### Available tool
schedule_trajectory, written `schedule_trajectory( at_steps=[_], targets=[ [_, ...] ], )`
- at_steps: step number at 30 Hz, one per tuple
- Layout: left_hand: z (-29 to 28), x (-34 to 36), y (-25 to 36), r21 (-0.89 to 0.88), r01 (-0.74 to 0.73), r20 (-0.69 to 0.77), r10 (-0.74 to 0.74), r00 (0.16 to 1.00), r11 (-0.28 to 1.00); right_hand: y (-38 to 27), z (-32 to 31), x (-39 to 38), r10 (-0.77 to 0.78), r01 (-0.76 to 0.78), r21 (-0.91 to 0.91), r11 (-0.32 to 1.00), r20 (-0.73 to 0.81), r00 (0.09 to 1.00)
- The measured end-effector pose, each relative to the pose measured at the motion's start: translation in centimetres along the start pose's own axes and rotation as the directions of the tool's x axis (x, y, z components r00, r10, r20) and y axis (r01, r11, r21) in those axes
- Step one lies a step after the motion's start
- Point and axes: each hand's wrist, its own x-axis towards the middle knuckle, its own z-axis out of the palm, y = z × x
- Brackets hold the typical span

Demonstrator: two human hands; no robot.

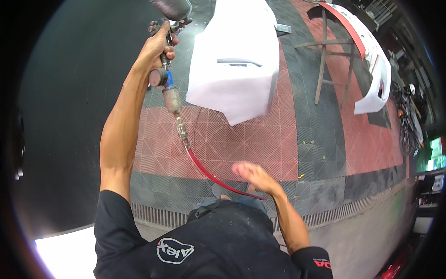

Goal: The person uses a spray gun to apply white paint to several car body parts, including a front bumper and a hood, which are mounted on stands. The person moves around the parts to ensure even coverage on all surfaces.

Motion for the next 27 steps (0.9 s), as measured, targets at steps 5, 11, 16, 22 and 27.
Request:
schedule_trajectory(
  at_steps=[5, 11, 16, 22, 27],
  targets=[
    [5.7, -4.0, 0.6, -0.077, -0.045, 0.107, 0.053, 0.993, 0.996, -15.8, -1.7, 9.5, -0.380, 0.415, 0.346, 0.842, -0.167, 0.910],
    [7.3, -4.5, 0.0, -0.035, 0.006, 0.062, -0.004, 0.998, 0.999, -22.3, -1.4, 15.2, -0.515, 0.439, 0.590, 0.677, -0.046, 0.856],
    [7.1, -3.8, 0.4, 0.052, -0.035, -0.049, 0.037, 0.998, 0.998, -22.6, -0.6, 17.9, -0.537, 0.484, 0.626, 0.611, -0.120, 0.835],
    [4.7, -5.1, 1.4, 0.082, -0.049, -0.133, 0.060, 0.989, 0.995, -23.9, 0.6, 17.2, -0.494, 0.333, 0.678, 0.656, 0.052, 0.868],
    [2.8, -6.0, 1.6, 0.085, 0.002, -0.158, 0.012, 0.987, 0.996, -23.2, 2.3, 17.2, -0.531, 0.207, 0.788, 0.580, 0.173, 0.829]
  ],
)
